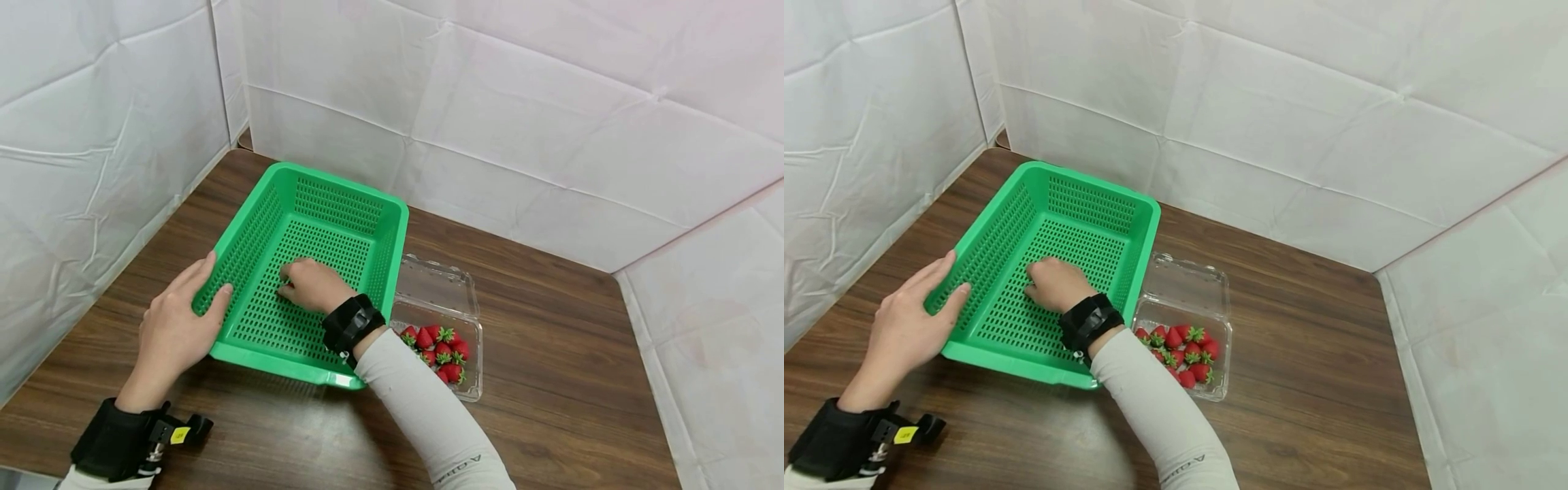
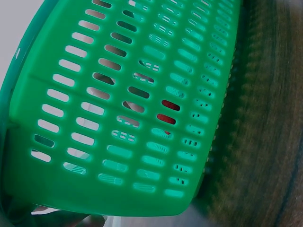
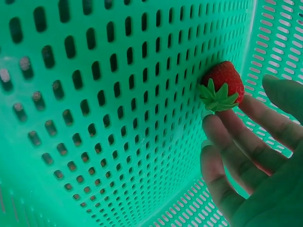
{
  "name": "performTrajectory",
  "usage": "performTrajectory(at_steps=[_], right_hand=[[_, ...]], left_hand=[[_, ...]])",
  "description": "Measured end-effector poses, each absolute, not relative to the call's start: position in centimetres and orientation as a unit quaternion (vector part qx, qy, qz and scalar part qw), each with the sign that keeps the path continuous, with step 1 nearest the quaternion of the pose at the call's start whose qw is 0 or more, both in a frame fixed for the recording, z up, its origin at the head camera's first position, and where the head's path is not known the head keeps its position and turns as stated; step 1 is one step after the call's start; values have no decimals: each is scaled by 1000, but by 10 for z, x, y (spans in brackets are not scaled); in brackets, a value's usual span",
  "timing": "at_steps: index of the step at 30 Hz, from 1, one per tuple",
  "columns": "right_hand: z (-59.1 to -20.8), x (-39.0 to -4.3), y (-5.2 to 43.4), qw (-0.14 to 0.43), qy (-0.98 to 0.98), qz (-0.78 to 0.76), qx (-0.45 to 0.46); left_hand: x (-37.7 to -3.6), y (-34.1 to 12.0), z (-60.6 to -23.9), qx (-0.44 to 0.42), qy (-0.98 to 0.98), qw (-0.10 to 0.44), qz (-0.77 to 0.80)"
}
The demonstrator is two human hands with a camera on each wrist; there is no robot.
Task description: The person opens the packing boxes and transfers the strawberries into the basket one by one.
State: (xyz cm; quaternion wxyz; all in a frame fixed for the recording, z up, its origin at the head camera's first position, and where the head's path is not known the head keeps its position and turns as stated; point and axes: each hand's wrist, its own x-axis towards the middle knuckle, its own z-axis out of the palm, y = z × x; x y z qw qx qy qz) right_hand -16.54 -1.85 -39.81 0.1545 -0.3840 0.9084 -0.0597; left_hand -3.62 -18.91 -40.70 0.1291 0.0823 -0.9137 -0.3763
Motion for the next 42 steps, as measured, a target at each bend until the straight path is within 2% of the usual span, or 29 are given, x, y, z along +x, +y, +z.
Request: performTrajectory(at_steps=[10, 24, 42], right_hand=[[-391, -167, -18, 122, 909, -87, -389], [-382, -168, -15, 129, 903, -142, -385], [-358, -165, -6, 100, 896, -177, -396]], left_hand=[[-37, -188, -405, 77, -917, 129, -369], [-37, -187, -405, 78, -922, 132, -355], [-36, -189, -405, 75, -925, 131, -349]])
